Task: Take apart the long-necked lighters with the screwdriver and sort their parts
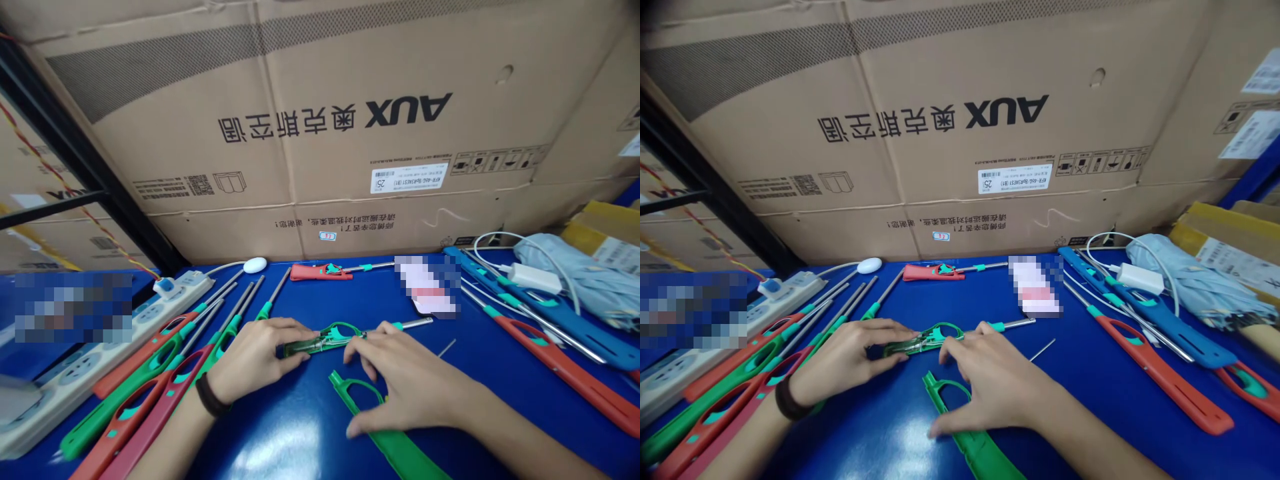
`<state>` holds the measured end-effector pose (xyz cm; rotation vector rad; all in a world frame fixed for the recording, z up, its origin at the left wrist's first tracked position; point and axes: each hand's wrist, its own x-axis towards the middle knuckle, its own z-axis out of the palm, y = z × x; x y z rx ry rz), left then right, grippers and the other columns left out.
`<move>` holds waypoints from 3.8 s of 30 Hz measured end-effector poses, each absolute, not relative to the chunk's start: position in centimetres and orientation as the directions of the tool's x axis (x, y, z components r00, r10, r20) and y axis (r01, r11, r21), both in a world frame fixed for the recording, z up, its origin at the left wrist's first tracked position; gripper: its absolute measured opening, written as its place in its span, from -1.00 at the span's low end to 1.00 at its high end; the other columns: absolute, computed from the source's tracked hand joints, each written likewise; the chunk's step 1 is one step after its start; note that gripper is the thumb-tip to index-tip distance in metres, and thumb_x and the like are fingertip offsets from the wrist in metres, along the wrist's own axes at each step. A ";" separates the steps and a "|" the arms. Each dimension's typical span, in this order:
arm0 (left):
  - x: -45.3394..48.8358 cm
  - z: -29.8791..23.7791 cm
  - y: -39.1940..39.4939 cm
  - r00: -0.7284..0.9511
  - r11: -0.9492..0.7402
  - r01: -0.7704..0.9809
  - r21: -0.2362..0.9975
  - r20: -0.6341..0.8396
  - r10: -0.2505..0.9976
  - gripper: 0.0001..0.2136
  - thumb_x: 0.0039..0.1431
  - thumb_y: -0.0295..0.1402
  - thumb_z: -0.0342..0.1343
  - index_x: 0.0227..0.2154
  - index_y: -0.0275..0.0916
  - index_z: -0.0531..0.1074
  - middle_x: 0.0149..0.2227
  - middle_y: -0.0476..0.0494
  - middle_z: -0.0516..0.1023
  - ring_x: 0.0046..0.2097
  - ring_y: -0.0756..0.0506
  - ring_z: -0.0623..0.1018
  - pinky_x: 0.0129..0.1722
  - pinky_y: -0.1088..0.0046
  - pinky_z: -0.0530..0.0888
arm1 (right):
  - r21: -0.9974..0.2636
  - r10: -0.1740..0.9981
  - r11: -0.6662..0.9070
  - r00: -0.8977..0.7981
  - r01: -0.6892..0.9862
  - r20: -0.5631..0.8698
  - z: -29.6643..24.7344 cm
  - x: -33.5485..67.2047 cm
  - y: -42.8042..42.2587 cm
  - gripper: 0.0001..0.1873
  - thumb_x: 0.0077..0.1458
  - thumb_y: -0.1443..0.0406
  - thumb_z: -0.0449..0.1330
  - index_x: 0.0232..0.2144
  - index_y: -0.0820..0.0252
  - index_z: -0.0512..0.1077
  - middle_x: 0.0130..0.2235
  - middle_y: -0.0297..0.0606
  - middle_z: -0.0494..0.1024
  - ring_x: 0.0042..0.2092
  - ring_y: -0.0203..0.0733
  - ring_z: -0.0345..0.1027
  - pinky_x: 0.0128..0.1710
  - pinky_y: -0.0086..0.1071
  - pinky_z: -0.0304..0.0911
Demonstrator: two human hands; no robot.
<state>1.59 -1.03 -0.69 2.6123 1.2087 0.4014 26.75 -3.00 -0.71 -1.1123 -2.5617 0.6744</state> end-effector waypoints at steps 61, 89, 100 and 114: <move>2.5 -1.5 -0.3 0.626 -0.666 0.705 0.243 0.230 0.745 -0.68 0.10 -0.08 0.14 -0.13 -0.08 0.51 -0.14 -0.12 0.51 -0.13 -0.16 0.43 -0.07 0.28 0.33 | -0.935 0.956 0.292 -0.089 0.200 0.279 -3.7 27.4 0.9 -0.84 0.06 0.24 0.09 -0.28 0.17 0.31 -0.25 -0.18 0.49 -0.35 -0.21 0.44 -0.35 -0.29 0.38; 2.2 -2.0 -0.1 0.559 -0.604 0.764 0.228 0.234 0.795 -0.74 0.12 -0.12 0.13 -0.23 -0.16 0.49 -0.24 -0.08 0.53 -0.18 -0.14 0.47 -0.08 0.26 0.32 | -0.519 0.850 0.517 -0.481 0.681 0.216 -2.8 28.7 0.3 -0.84 0.13 0.18 0.18 -0.26 0.07 0.49 -0.27 -0.31 0.53 -0.19 -0.15 0.37 -0.16 -0.25 0.22; 2.0 -1.9 0.1 0.568 -0.635 0.736 0.234 0.296 0.768 -0.71 0.16 -0.11 0.11 -0.15 -0.14 0.50 -0.23 -0.11 0.52 -0.18 -0.12 0.48 -0.12 0.32 0.35 | -0.499 0.840 0.541 -0.457 0.677 0.292 -3.3 28.6 0.6 -0.83 0.14 0.20 0.18 -0.25 0.13 0.47 -0.22 -0.28 0.52 -0.16 -0.16 0.38 -0.15 -0.26 0.25; 1.4 -1.2 0.2 0.603 -0.640 0.718 0.274 0.215 0.769 -0.68 0.08 -0.14 0.20 -0.11 -0.11 0.48 -0.19 -0.07 0.54 -0.14 -0.13 0.51 -0.04 0.29 0.34 | -0.491 0.827 0.559 -0.487 0.668 0.280 -3.1 28.7 0.5 -0.83 0.13 0.19 0.19 -0.28 0.15 0.48 -0.27 -0.25 0.52 -0.18 -0.13 0.38 -0.15 -0.25 0.26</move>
